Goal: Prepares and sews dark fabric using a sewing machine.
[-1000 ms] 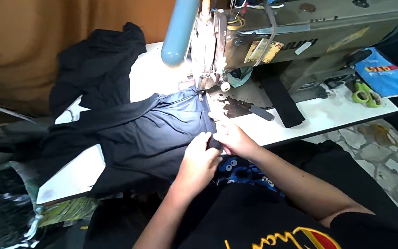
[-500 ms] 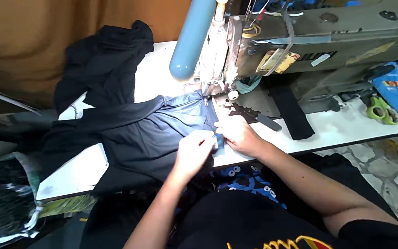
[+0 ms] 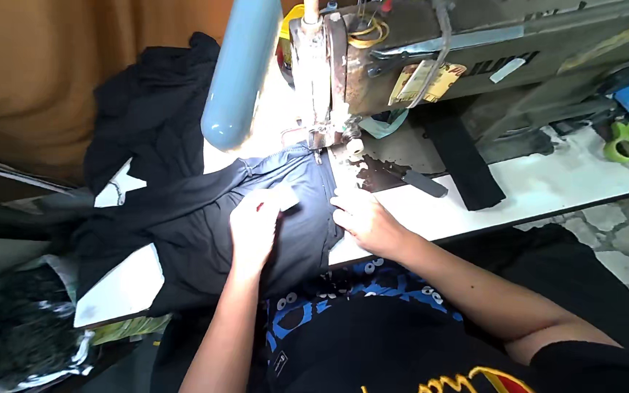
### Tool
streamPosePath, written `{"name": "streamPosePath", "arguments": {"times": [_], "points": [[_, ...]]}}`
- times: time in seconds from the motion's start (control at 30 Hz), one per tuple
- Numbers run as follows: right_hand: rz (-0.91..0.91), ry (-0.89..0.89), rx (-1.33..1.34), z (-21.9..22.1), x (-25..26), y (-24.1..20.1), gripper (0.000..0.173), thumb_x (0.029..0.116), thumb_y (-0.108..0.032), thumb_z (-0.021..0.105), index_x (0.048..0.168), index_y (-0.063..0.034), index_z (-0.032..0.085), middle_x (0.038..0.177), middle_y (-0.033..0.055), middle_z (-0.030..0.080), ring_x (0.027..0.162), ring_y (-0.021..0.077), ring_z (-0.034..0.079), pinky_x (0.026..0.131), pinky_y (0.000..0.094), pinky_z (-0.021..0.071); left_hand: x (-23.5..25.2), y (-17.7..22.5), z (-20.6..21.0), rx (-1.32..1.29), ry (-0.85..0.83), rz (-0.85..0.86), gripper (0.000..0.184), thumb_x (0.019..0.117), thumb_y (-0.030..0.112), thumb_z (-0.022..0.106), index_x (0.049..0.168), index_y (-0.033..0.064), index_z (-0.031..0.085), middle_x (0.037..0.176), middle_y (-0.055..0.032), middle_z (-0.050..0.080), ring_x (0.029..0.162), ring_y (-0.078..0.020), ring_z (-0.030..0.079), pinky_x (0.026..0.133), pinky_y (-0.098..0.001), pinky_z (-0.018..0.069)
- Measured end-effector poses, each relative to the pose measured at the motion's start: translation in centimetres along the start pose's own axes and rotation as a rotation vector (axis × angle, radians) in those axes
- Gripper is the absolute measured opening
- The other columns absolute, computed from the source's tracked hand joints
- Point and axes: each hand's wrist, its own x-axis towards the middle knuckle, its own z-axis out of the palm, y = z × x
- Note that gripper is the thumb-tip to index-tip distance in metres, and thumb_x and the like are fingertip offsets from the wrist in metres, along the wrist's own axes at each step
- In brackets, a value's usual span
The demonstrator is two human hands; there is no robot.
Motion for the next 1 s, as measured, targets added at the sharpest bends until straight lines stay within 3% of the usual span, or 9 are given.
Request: {"name": "streamPosePath", "arguments": {"times": [0.1, 0.2, 0.33, 0.5, 0.63, 0.8, 0.9, 1.0], "points": [[0.008, 0.022, 0.002, 0.3, -0.5, 0.3, 0.015, 0.0923, -0.002, 0.058, 0.089, -0.0033, 0.073, 0.113, 0.0187, 0.074, 0.121, 0.0386, 0.066, 0.101, 0.0544, 0.0525, 3.4, 2.0, 3.3, -0.014, -0.302, -0.076, 0.015, 0.1009, 0.012, 0.062, 0.093, 0.0009, 0.067, 0.07, -0.0005, 0.067, 0.058, -0.0059, 0.066, 0.058, -0.0241, 0.0588], [0.046, 0.015, -0.006, 0.3, -0.7, 0.3, 0.015, 0.0918, 0.0, 0.057, 0.091, -0.0036, 0.072, 0.116, 0.0176, 0.074, 0.123, 0.0367, 0.065, 0.098, 0.0517, 0.054, 6.5, 1.7, 5.0, 0.295, -0.503, -0.225, 0.026, 0.1047, 0.017, 0.058, 0.096, -0.0054, 0.067, 0.072, -0.0094, 0.067, 0.058, -0.0134, 0.065, 0.06, -0.0302, 0.0567], [0.095, 0.016, 0.028, 0.2, -0.6, -0.1, 0.016, 0.091, 0.002, 0.056, 0.094, -0.001, 0.072, 0.116, 0.021, 0.072, 0.119, 0.0375, 0.067, 0.095, 0.049, 0.0561, 6.9, 1.6, 5.3, 0.412, -0.466, -0.324, 0.026, 0.1052, 0.018, 0.057, 0.1, -0.0061, 0.064, 0.075, -0.0115, 0.068, 0.059, -0.0147, 0.066, 0.061, -0.0312, 0.058], [0.101, 0.011, 0.032, 0.2, -0.7, -0.2, 0.018, 0.0922, 0.001, 0.056, 0.098, -0.0014, 0.073, 0.117, 0.022, 0.072, 0.119, 0.0381, 0.067, 0.095, 0.0488, 0.0563, 7.3, 2.2, 5.1, 0.414, -0.595, -0.344, 0.023, 0.1035, 0.016, 0.059, 0.092, -0.003, 0.066, 0.067, -0.0055, 0.064, 0.053, -0.0102, 0.061, 0.055, -0.0261, 0.0534], [0.085, 0.017, 0.007, 0.3, -0.8, -0.2, 0.019, 0.0934, 0.0, 0.055, 0.098, -0.002, 0.073, 0.117, 0.0217, 0.072, 0.12, 0.0382, 0.067, 0.096, 0.0489, 0.056, 7.2, 2.8, 5.9, 0.513, -0.602, -0.349, 0.027, 0.1059, 0.021, 0.056, 0.099, -0.003, 0.068, 0.076, -0.0097, 0.068, 0.061, -0.0136, 0.064, 0.063, -0.0311, 0.0546], [0.086, 0.02, 0.005, 0.3, -0.7, -0.2, 0.017, 0.0924, 0.001, 0.056, 0.096, -0.0025, 0.073, 0.115, 0.0205, 0.073, 0.119, 0.0375, 0.067, 0.097, 0.0477, 0.0559, 7.1, 2.9, 6.0, 0.55, -0.595, -0.336, 0.028, 0.1065, 0.022, 0.056, 0.098, -0.0017, 0.068, 0.077, -0.0094, 0.069, 0.063, -0.0153, 0.064, 0.064, -0.0335, 0.0543], [0.086, 0.014, 0.003, 0.3, -0.7, -0.2, 0.017, 0.0922, 0.001, 0.057, 0.096, -0.0026, 0.073, 0.115, 0.0203, 0.073, 0.12, 0.0374, 0.067, 0.097, 0.0482, 0.0558, 6.8, 2.7, 6.0, 0.558, -0.573, -0.297, 0.029, 0.1062, 0.022, 0.056, 0.098, -0.0029, 0.069, 0.085, -0.0136, 0.071, 0.073, -0.0218, 0.069, 0.074, -0.0408, 0.0577], [0.064, 0.011, -0.009, 0.3, -0.7, 0.0, 0.016, 0.0917, 0.002, 0.057, 0.092, -0.0026, 0.072, 0.116, 0.0197, 0.073, 0.121, 0.0379, 0.066, 0.097, 0.0497, 0.0557, 6.3, 2.8, 6.2, 0.584, -0.546, -0.253, 0.029, 0.1062, 0.022, 0.055, 0.102, -0.003, 0.068, 0.088, -0.0157, 0.071, 0.076, -0.0256, 0.071, 0.076, -0.0446, 0.0577]]}}
